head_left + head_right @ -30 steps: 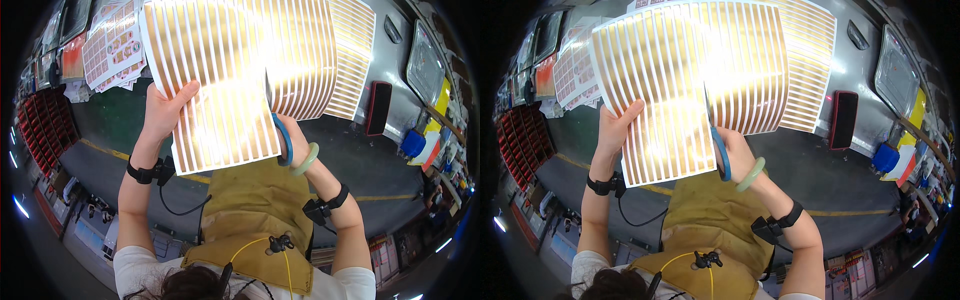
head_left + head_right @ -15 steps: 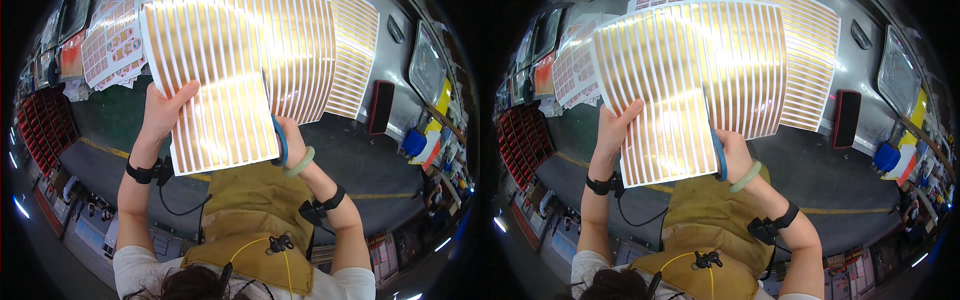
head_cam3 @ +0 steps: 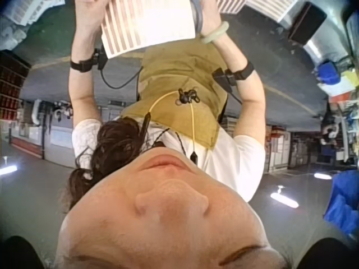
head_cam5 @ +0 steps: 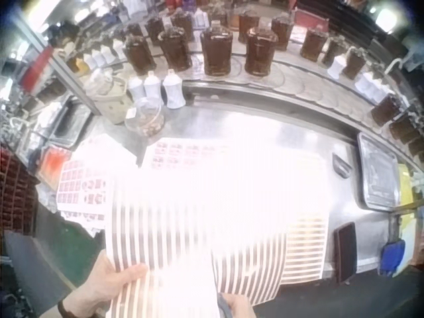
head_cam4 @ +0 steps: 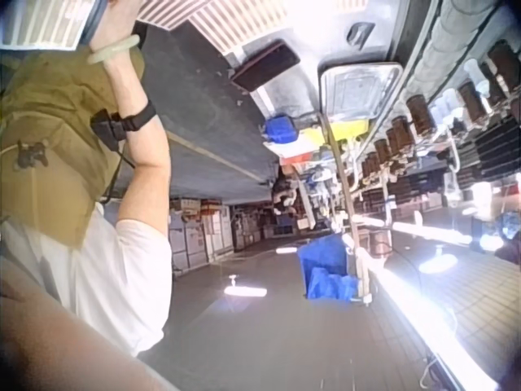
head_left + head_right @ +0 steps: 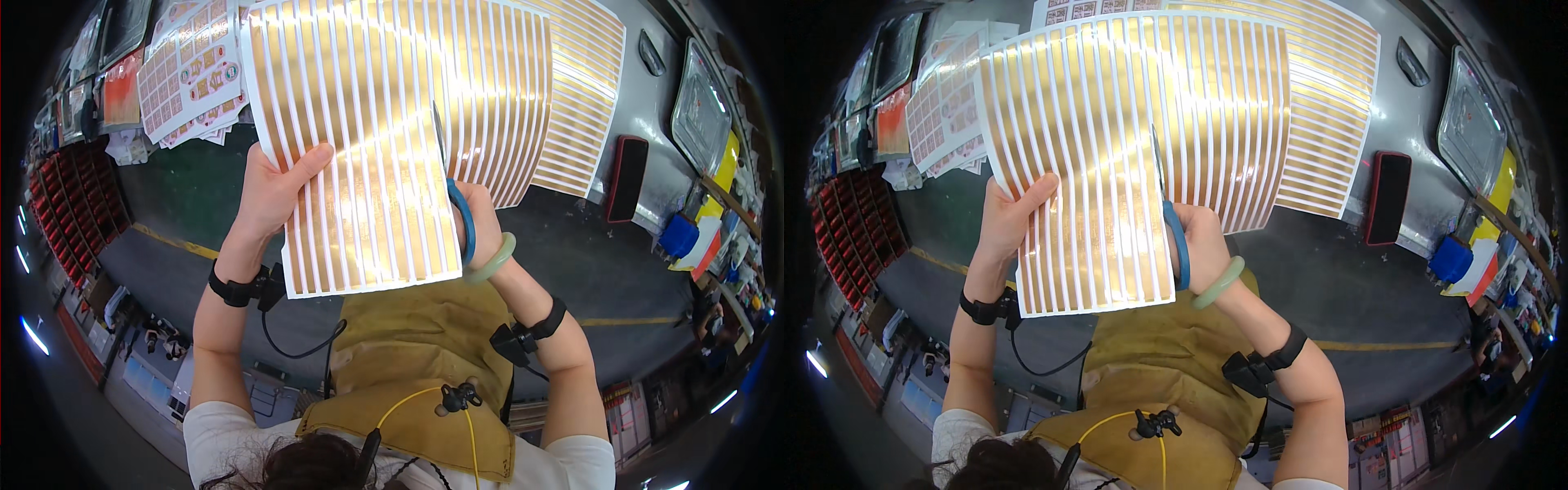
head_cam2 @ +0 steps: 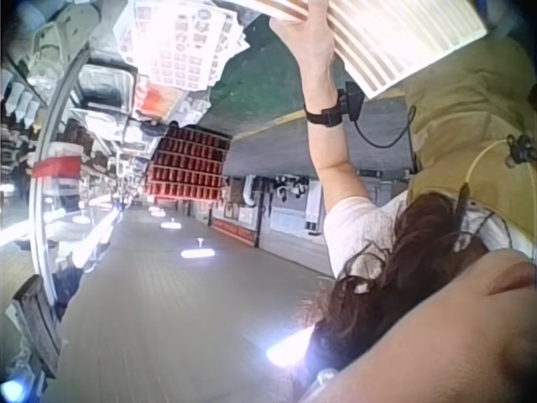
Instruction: Cutting sheets of printed product labels using scissors.
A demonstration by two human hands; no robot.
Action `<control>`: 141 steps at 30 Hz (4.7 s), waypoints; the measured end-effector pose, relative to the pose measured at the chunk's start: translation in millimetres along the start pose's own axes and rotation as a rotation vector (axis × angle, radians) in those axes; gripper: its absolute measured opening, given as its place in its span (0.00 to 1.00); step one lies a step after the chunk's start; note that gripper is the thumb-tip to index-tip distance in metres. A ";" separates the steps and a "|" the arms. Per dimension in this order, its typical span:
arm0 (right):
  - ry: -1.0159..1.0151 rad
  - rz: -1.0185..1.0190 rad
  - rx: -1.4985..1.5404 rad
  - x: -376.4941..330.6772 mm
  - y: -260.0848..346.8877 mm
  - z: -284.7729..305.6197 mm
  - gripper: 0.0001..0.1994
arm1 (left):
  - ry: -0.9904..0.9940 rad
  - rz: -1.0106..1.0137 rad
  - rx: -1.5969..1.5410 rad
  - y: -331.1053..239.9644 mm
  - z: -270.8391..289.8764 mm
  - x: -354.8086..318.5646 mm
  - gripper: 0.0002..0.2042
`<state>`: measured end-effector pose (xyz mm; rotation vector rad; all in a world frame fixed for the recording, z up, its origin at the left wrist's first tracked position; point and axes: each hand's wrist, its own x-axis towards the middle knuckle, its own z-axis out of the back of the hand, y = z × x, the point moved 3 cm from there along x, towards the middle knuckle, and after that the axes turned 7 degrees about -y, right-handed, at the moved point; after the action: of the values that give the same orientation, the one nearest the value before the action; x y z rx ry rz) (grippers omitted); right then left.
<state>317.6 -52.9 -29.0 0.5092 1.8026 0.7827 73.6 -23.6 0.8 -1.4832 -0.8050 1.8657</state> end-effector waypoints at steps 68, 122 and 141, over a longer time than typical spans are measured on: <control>-0.170 0.183 -0.138 13.0 3.0 1.3 0.12 | 0.078 0.183 -0.272 -38.3 -5.9 33.3 0.16; -0.298 0.193 0.096 70.0 57.3 9.2 0.14 | 0.143 -0.052 0.071 -83.0 -4.9 83.2 0.12; -0.317 0.220 0.197 93.6 75.2 21.4 0.12 | 0.182 -0.009 0.078 -87.7 -5.2 93.4 0.13</control>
<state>302.8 67.6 -41.3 0.9211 1.5496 0.6327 69.9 104.2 11.4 -1.5708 -0.6450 1.7063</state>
